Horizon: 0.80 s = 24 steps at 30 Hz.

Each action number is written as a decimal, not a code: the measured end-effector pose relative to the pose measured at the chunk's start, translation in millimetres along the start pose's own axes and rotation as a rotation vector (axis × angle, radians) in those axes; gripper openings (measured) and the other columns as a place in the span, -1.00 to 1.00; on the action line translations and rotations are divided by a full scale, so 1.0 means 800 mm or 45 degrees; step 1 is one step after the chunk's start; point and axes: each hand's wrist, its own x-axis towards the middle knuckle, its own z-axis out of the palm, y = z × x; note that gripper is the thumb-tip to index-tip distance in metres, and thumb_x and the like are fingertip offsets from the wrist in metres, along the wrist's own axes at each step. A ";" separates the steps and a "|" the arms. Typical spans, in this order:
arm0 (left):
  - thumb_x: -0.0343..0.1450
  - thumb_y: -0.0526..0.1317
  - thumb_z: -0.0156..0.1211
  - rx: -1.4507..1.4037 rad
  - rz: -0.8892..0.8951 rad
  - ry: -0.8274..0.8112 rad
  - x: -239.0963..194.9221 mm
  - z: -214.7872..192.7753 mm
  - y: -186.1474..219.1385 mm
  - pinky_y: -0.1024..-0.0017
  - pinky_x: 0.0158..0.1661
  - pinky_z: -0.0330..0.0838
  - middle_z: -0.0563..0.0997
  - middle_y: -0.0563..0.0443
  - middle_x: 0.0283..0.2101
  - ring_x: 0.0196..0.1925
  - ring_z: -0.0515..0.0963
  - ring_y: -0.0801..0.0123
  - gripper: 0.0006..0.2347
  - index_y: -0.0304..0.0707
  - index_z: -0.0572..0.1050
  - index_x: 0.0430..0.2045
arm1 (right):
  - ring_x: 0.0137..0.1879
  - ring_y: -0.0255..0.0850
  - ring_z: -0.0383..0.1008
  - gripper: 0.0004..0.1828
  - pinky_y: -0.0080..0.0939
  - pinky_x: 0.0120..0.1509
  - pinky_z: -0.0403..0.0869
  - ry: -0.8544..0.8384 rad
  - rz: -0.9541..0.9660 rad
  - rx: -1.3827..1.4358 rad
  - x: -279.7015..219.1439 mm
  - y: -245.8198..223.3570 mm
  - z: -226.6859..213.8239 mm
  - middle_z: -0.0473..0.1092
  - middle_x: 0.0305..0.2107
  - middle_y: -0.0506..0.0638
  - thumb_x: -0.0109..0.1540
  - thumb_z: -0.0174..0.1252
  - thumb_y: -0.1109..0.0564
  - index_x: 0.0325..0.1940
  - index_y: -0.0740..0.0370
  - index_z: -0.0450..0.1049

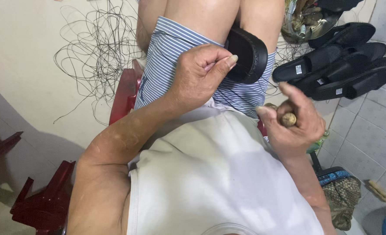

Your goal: The person sews a black slip-on shoe using a needle and thread. They repeatedly pass the needle through the shoe's upper and pull the thread to secure stitches while holding the shoe steady on their lap.

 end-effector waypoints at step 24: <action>0.44 -0.29 0.27 -0.053 -0.191 -0.290 -0.015 -0.012 0.032 0.64 -0.51 0.29 0.44 0.19 -0.56 -0.55 0.33 0.66 -0.91 -0.25 0.54 -0.49 | -0.53 -0.23 0.33 -0.77 -0.47 -0.52 0.40 -0.353 0.641 1.167 0.046 0.025 -0.008 0.46 -0.32 0.24 0.20 0.15 0.23 -0.08 0.36 0.54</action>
